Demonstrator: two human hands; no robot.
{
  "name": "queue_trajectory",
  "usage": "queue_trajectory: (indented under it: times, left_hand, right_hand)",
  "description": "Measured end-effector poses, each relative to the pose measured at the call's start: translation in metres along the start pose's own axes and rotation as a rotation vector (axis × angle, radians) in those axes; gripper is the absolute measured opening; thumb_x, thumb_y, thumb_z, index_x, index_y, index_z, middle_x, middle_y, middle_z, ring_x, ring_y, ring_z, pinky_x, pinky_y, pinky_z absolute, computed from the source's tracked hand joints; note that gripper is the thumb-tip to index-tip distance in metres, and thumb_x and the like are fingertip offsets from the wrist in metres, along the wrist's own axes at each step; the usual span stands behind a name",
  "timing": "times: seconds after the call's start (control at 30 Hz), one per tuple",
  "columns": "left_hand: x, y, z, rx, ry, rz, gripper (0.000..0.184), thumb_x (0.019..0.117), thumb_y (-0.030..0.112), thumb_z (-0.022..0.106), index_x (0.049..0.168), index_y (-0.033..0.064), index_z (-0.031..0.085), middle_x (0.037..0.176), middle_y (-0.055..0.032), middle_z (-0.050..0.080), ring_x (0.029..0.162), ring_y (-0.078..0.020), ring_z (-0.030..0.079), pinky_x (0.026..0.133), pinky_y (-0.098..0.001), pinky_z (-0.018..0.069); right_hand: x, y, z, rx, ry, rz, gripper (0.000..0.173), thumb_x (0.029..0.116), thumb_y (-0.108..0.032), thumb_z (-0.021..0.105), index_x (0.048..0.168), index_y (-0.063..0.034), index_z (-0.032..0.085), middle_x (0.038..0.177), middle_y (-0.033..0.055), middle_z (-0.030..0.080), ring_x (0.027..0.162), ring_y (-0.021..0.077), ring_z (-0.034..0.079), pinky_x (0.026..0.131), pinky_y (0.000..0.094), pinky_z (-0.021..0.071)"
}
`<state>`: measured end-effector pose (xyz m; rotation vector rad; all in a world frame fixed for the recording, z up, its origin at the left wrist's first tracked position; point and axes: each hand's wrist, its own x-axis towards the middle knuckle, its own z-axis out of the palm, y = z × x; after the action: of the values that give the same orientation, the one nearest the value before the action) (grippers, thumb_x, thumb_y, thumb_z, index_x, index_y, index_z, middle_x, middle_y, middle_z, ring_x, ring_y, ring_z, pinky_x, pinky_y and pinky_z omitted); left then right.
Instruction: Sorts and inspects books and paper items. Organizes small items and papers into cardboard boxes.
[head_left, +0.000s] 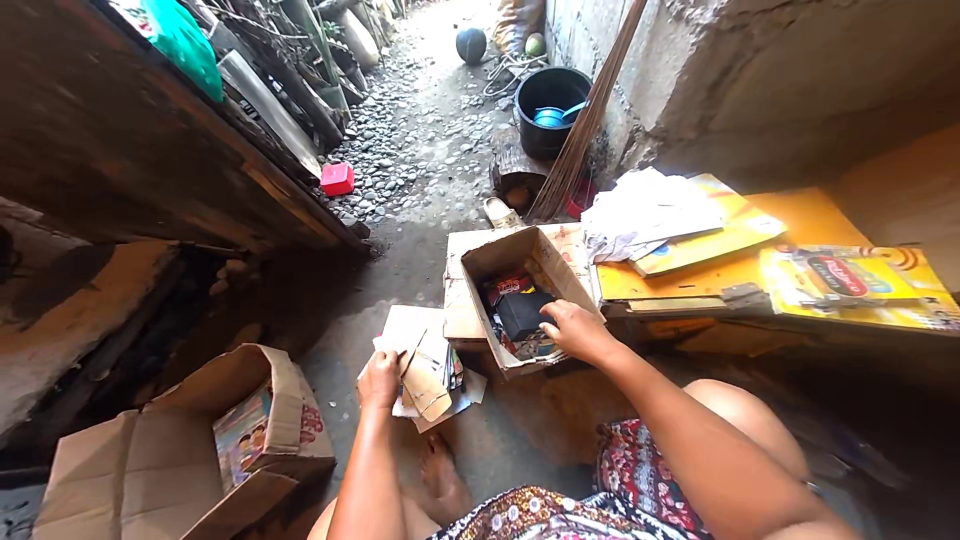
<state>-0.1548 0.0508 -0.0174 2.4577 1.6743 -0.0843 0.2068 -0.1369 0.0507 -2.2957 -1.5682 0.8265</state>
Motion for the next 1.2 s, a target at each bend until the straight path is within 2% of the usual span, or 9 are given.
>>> queue_trajectory:
  times: [0.13,0.27,0.4,0.57,0.67,0.8,0.93,1.13,1.2]
  left_hand:
    - [0.003,-0.014,0.008,-0.056,-0.360,0.027,0.035,0.0996,0.019,0.061,0.134,0.0121,0.067,0.136,-0.0184,0.063,0.125,-0.0389,0.061,0.102,-0.0620,0.0491]
    - [-0.003,0.015,-0.026,-0.132,-0.258,0.116,0.036,0.1032,0.022,0.058,0.135,0.0065,0.065,0.134,-0.0190,0.063,0.124,-0.0358,0.062,0.106,-0.0568,0.0482]
    - [-0.023,0.052,-0.056,-0.196,-0.136,0.308,0.034,0.1042,0.023,0.057,0.133,0.0070,0.066,0.131,-0.0155,0.066,0.109,-0.0307,0.069,0.097,-0.0516,0.0546]
    - [-0.050,0.082,-0.070,-0.285,0.019,0.494,0.029,0.1012,0.019,0.061,0.126,0.0062,0.070,0.126,-0.0146,0.069,0.104,-0.0283,0.072,0.092,-0.0475,0.0586]
    - [-0.053,0.095,-0.071,-0.279,0.069,0.552,0.027,0.1004,0.018,0.063,0.122,0.0061,0.072,0.124,-0.0139,0.070,0.103,-0.0284,0.072,0.091,-0.0473,0.0589]
    - [-0.050,0.104,-0.067,-0.264,0.054,0.566,0.028,0.1008,0.019,0.062,0.124,0.0070,0.072,0.124,-0.0137,0.070,0.105,-0.0289,0.072,0.091,-0.0478,0.0586]
    - [-0.048,0.111,-0.068,-0.247,0.016,0.534,0.029,0.1017,0.021,0.061,0.127,0.0081,0.070,0.123,-0.0135,0.070,0.104,-0.0294,0.071,0.091,-0.0489,0.0584]
    - [-0.048,0.128,-0.070,-0.282,-0.063,0.422,0.033,0.1051,0.024,0.055,0.132,0.0088,0.067,0.128,-0.0126,0.068,0.107,-0.0284,0.070,0.095,-0.0492,0.0562]
    - [-0.047,0.137,-0.067,-0.306,-0.096,0.367,0.036,0.1057,0.025,0.054,0.136,0.0081,0.064,0.130,-0.0134,0.067,0.111,-0.0285,0.069,0.098,-0.0495,0.0546]
  right_hand:
    - [0.015,-0.008,0.010,-0.018,-0.070,0.014,0.042,0.1023,-0.028,0.060,0.139,-0.0078,0.059,0.140,0.0176,0.058,0.133,0.0356,0.054,0.109,0.0550,0.0455]
    - [0.028,-0.021,0.018,-0.018,-0.079,-0.008,0.062,0.0916,-0.017,0.073,0.149,-0.0110,0.049,0.153,0.0191,0.045,0.136,0.0425,0.048,0.104,0.0603,0.0476]
    - [0.043,-0.033,0.031,-0.044,-0.097,-0.025,0.091,0.0787,-0.004,0.080,0.159,-0.0181,0.038,0.170,0.0145,0.018,0.145,0.0464,0.037,0.105,0.0649,0.0446]
    - [0.061,-0.039,0.045,-0.084,-0.122,-0.052,0.098,0.0769,0.001,0.077,0.162,-0.0236,0.033,0.174,0.0093,0.005,0.155,0.0492,0.013,0.110,0.0748,0.0329]
    - [0.070,-0.036,0.051,-0.111,-0.137,-0.076,0.094,0.0792,-0.001,0.076,0.161,-0.0216,0.036,0.174,0.0073,0.008,0.156,0.0470,0.010,0.112,0.0755,0.0282]
    - [0.072,-0.031,0.055,-0.155,-0.075,-0.125,0.082,0.0727,-0.001,0.080,0.149,-0.0147,0.051,0.170,0.0117,0.022,0.150,0.0474,0.026,0.109,0.0725,0.0356]
    - [0.063,-0.032,0.042,-0.152,-0.025,-0.071,0.085,0.0706,-0.015,0.085,0.148,-0.0150,0.050,0.164,0.0249,0.025,0.146,0.0515,0.030,0.107,0.0716,0.0367]
    - [0.030,-0.033,-0.013,0.247,0.237,0.135,0.086,0.0694,-0.035,0.090,0.144,-0.0136,0.052,0.152,0.0265,0.038,0.126,0.0447,0.054,0.096,0.0615,0.0525]
    - [0.017,-0.020,-0.031,0.477,0.379,0.123,0.088,0.0688,-0.035,0.093,0.142,-0.0083,0.052,0.151,0.0288,0.037,0.127,0.0447,0.052,0.098,0.0598,0.0515]
